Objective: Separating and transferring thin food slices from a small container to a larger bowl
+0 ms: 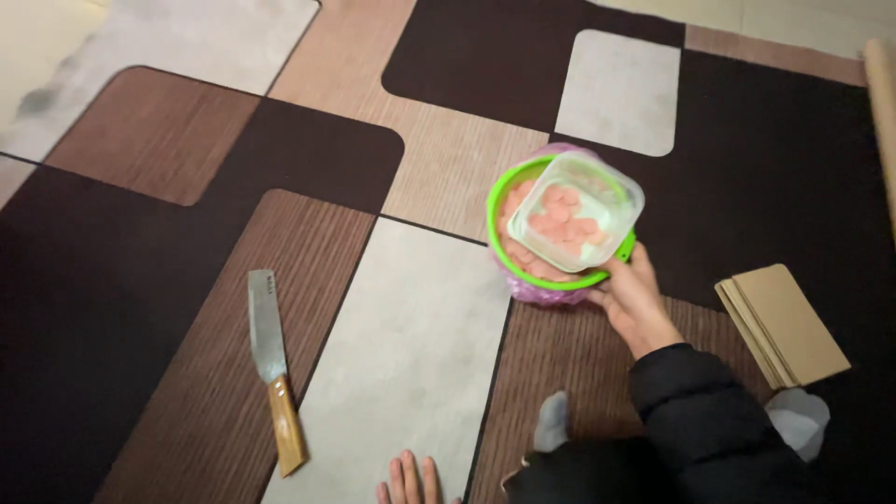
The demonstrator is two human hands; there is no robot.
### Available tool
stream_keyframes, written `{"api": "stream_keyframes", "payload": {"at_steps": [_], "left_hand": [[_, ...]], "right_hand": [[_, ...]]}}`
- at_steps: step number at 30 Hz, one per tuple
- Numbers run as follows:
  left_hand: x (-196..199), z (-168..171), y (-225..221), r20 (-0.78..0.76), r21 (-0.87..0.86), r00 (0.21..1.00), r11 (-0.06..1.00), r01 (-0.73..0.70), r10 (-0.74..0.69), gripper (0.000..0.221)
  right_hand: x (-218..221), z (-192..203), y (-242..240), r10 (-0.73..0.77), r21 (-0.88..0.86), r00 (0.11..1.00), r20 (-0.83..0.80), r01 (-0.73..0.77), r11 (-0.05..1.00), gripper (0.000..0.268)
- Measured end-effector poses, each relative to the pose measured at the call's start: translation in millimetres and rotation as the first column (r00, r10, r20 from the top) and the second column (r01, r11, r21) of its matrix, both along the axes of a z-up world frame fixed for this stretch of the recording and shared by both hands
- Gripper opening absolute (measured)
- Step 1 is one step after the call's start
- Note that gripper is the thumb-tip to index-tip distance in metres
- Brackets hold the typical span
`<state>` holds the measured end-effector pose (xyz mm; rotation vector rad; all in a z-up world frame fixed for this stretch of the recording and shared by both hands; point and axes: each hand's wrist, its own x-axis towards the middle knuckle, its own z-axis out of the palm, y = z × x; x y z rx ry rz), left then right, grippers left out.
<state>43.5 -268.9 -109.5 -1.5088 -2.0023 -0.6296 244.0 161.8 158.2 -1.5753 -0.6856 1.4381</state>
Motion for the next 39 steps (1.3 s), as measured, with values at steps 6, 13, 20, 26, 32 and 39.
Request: {"api": "stream_keyframes", "payload": {"at_steps": [6,13,20,26,32,39], "left_hand": [[11.4,99.5,-12.0,0.100,-0.271,0.995,0.962,0.033,-0.006,0.082],[-17.7,40.1,-6.6,-0.190,-0.172,0.978,0.978,-0.114,0.080,0.051],[-133.3,32.4,7.0,0.185,0.145,0.982,0.987,-0.069,0.041,0.039],[-205.1,79.4,21.7,0.495,0.331,0.864,0.939,-0.088,-0.093,0.029],[-174.1,225.9,67.2,0.700,0.415,0.671,0.904,-0.101,-0.246,0.026],[38.4,233.3,166.6,0.827,0.342,0.229,0.782,0.521,-0.514,0.042]], "right_hand": [[50.0,54.6,-71.6,-0.120,0.108,0.969,-0.217,0.146,0.983,0.052],[99.6,86.0,-91.9,-0.186,0.129,0.965,-0.186,0.211,0.969,0.049],[125.6,51.0,-116.6,-0.053,0.026,0.933,-0.356,0.067,0.997,0.056],[164.0,-9.9,-133.4,0.033,0.001,0.974,-0.226,-0.034,0.999,0.058],[186.2,-66.9,-187.8,0.160,-0.178,0.971,-0.176,-0.191,0.965,0.066],[193.3,-101.9,-230.7,0.252,-0.161,0.964,0.084,-0.236,0.958,0.070]]}}
